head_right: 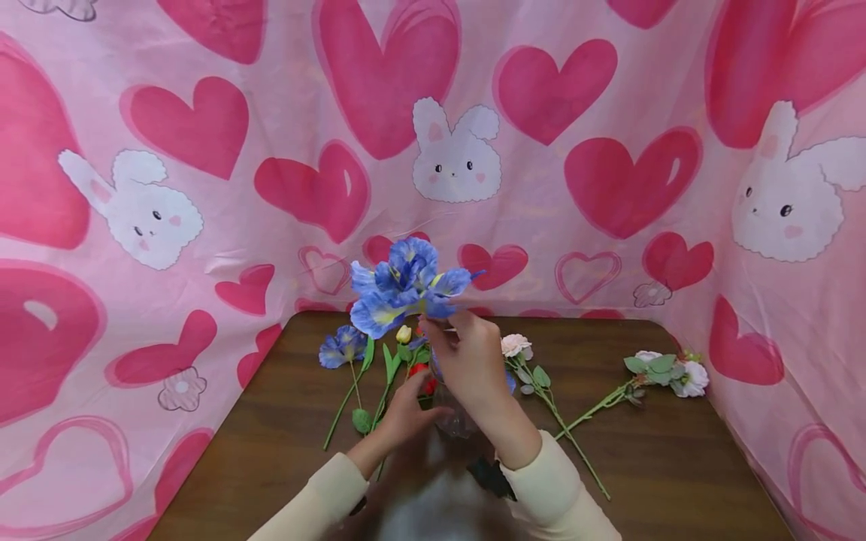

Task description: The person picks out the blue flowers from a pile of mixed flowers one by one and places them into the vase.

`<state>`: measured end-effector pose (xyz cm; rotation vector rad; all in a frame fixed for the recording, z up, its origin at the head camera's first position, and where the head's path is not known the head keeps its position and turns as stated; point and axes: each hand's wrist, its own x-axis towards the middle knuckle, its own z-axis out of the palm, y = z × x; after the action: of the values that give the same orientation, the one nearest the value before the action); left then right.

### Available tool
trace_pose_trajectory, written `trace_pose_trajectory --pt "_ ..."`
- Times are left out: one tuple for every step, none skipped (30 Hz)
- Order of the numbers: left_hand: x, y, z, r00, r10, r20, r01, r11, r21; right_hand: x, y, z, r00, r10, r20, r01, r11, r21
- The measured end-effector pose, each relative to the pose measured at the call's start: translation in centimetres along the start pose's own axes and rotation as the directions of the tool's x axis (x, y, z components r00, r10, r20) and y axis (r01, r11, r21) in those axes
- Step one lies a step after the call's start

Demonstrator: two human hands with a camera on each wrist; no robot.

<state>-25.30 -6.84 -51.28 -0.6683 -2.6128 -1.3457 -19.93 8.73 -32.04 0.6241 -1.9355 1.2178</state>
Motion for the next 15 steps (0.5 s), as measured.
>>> trace_pose_trajectory --pt "0.1 -0.1 0.2 1.000 0.013 -0.002 -0.013 1.000 -0.005 0.0 0.0 0.2 1.000 -0.006 0.002 0.006 1.000 -0.001" --pt "0.2 -0.1 0.5 0.999 0.032 -0.007 -0.033 0.999 -0.022 0.0 0.0 0.3 1.000 -0.011 0.006 0.011 1.000 -0.006" --pt "0.3 -0.3 0.7 0.998 0.055 -0.013 -0.055 0.998 -0.037 0.0 0.0 0.5 1.000 -0.016 0.009 0.016 1.000 -0.010" --pt "0.4 -0.4 0.9 0.997 0.081 -0.020 -0.082 0.995 -0.061 -0.1 0.0 0.8 1.000 -0.020 0.012 0.020 1.000 -0.013" --pt "0.5 -0.5 1.1 0.994 0.107 -0.025 -0.109 0.990 -0.087 -0.1 0.0 1.0 1.000 -0.024 0.017 0.025 1.000 -0.018" --pt "0.5 -0.6 1.3 0.991 0.127 -0.031 -0.130 0.985 -0.112 -0.2 0.1 1.2 0.999 -0.027 0.020 0.028 0.999 -0.022" --pt "0.5 -0.7 1.5 0.990 0.139 -0.035 -0.143 0.981 -0.129 -0.3 0.1 1.5 0.999 -0.033 0.021 0.034 0.999 -0.032" --pt "0.6 -0.8 1.7 0.988 0.150 -0.034 -0.154 0.976 -0.152 -0.4 0.2 1.7 0.999 -0.041 0.021 0.042 0.998 -0.048" --pt "0.6 -0.9 1.9 0.987 0.155 -0.033 -0.159 0.973 -0.168 -0.5 0.3 1.9 0.999 -0.046 0.019 0.047 0.997 -0.069" --pt "0.7 -1.0 2.0 0.987 0.157 -0.030 -0.160 0.969 -0.188 -0.6 0.3 2.2 0.999 -0.051 0.019 0.053 0.994 -0.093" --pt "0.7 -1.1 2.2 0.989 0.146 -0.027 -0.148 0.970 -0.194 -0.7 0.3 2.4 0.998 -0.055 0.020 0.057 0.991 -0.122" --pt "0.7 -1.1 2.3 0.990 0.139 -0.019 -0.140 0.969 -0.202 -0.8 0.4 2.7 0.998 -0.054 0.021 0.057 0.987 -0.149" --pt "0.8 -1.2 2.5 0.991 0.131 -0.013 -0.131 0.969 -0.209 -1.0 0.5 2.9 0.998 -0.054 0.025 0.057 0.983 -0.175" --pt "0.8 -1.3 2.6 0.993 0.118 -0.008 -0.118 0.972 -0.204 -1.1 0.5 3.1 0.998 -0.049 0.032 0.054 0.979 -0.198" --pt "0.8 -1.4 2.7 0.994 0.108 -0.008 -0.108 0.976 -0.192 -1.3 0.6 3.4 0.998 -0.044 0.040 0.052 0.975 -0.217"
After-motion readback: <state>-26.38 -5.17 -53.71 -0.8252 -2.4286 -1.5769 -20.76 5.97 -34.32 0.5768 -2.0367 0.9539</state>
